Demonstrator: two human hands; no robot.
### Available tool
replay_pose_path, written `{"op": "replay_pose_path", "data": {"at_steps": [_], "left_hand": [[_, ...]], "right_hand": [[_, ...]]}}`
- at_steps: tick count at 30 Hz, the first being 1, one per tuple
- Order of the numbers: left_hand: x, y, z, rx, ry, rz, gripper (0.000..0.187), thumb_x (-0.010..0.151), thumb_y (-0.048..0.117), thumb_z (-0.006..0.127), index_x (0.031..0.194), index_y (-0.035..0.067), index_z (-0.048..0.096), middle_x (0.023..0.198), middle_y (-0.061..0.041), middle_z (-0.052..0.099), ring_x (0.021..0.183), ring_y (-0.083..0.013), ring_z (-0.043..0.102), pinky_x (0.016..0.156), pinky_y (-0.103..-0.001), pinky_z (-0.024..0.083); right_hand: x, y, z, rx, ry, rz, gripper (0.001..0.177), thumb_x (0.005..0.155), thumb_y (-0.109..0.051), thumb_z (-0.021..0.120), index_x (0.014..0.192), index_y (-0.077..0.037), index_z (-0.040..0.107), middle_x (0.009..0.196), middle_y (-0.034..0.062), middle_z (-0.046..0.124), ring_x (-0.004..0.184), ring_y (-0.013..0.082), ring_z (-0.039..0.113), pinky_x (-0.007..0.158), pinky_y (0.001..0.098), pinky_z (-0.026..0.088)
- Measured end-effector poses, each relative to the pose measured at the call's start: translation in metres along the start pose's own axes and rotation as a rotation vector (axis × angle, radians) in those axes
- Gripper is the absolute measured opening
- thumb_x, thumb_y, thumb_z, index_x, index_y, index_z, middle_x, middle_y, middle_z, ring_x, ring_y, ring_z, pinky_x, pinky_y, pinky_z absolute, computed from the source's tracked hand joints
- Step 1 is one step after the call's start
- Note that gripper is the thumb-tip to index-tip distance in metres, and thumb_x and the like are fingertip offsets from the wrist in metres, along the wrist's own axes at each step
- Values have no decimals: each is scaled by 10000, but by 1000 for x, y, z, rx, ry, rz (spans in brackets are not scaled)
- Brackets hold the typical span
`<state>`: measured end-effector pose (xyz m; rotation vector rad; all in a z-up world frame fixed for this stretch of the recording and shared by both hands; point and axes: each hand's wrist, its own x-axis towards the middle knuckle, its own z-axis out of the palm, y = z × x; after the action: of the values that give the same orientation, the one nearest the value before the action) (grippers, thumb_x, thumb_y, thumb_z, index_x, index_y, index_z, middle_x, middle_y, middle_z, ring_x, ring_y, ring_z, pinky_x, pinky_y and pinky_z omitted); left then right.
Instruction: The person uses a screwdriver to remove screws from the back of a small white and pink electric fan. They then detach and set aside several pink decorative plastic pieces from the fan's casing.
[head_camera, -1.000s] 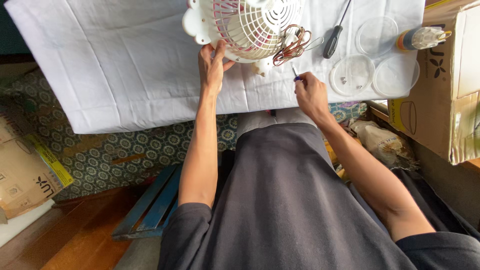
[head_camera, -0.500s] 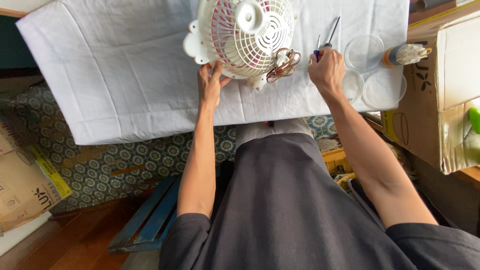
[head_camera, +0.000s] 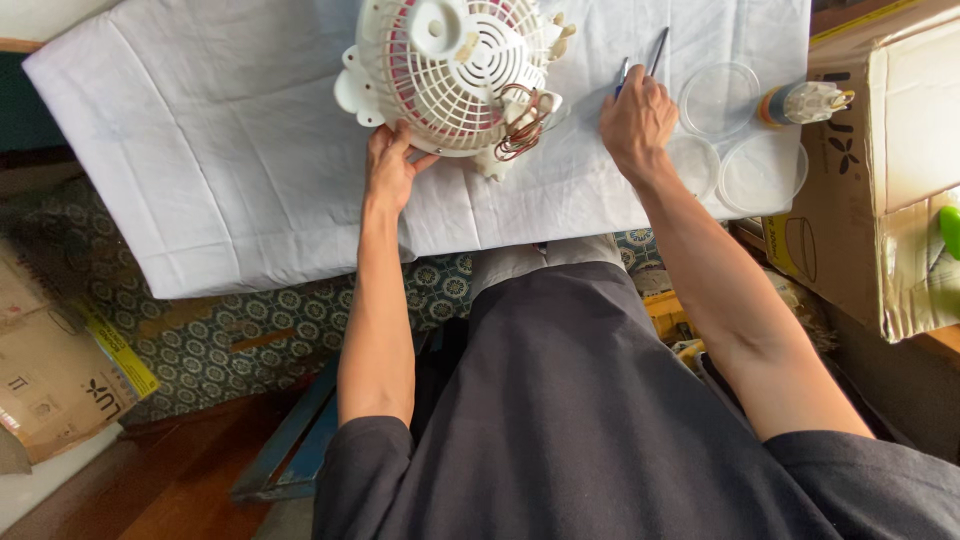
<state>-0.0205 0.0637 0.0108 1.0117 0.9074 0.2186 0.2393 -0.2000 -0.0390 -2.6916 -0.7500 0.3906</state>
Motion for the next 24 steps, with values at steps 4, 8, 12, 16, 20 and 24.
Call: {"op": "replay_pose_path", "data": {"at_steps": [4, 8, 12, 16, 20, 24], "left_hand": [[10, -4, -13, -49, -43, -28, 386, 1102, 268, 472, 1379, -1, 480, 1332, -167, 616, 1225, -300, 662, 991, -511, 642], [14, -8, -21, -71, -48, -52, 382, 1104, 260, 470, 1391, 8, 469, 1334, -160, 614, 1220, -300, 658, 991, -515, 629], [18, -11, -24, -110, -43, -71, 368, 1102, 247, 471, 1391, 20, 449, 1347, -149, 602, 1221, -292, 651, 1003, -519, 627], [17, -11, -24, -113, -23, -83, 363, 1101, 243, 465, 1400, 36, 446, 1359, -140, 595, 1227, -281, 648, 1006, -513, 625], [14, -10, -20, -104, -23, -70, 353, 1107, 242, 466, 1393, 37, 455, 1355, -136, 590, 1219, -276, 642, 999, -512, 623], [8, -6, -14, -89, -27, -35, 336, 1113, 243, 472, 1368, 26, 469, 1343, -140, 606, 1230, -271, 644, 1003, -512, 625]], "right_hand": [[0, -3, -2, 10, -22, 22, 370, 865, -220, 819, 1058, 14, 607, 950, 178, 702, 903, 368, 684, 751, 504, 521], [0, -4, -4, 4, -36, 15, 406, 861, -238, 837, 1078, 7, 597, 949, 169, 698, 908, 366, 672, 770, 515, 505], [2, -3, -3, 17, -49, 10, 455, 838, -256, 854, 1100, 9, 593, 931, 159, 700, 906, 357, 672, 766, 513, 498], [3, -2, -5, 22, -61, 6, 481, 833, -280, 862, 1113, 6, 595, 930, 154, 703, 915, 347, 677, 775, 500, 499], [2, -2, -9, 28, -84, -1, 512, 847, -288, 855, 1159, 25, 595, 916, 153, 702, 913, 339, 681, 768, 494, 500], [1, -2, -14, 30, -94, -48, 534, 880, -264, 832, 1224, 60, 583, 900, 155, 701, 893, 331, 684, 749, 486, 504]]}}
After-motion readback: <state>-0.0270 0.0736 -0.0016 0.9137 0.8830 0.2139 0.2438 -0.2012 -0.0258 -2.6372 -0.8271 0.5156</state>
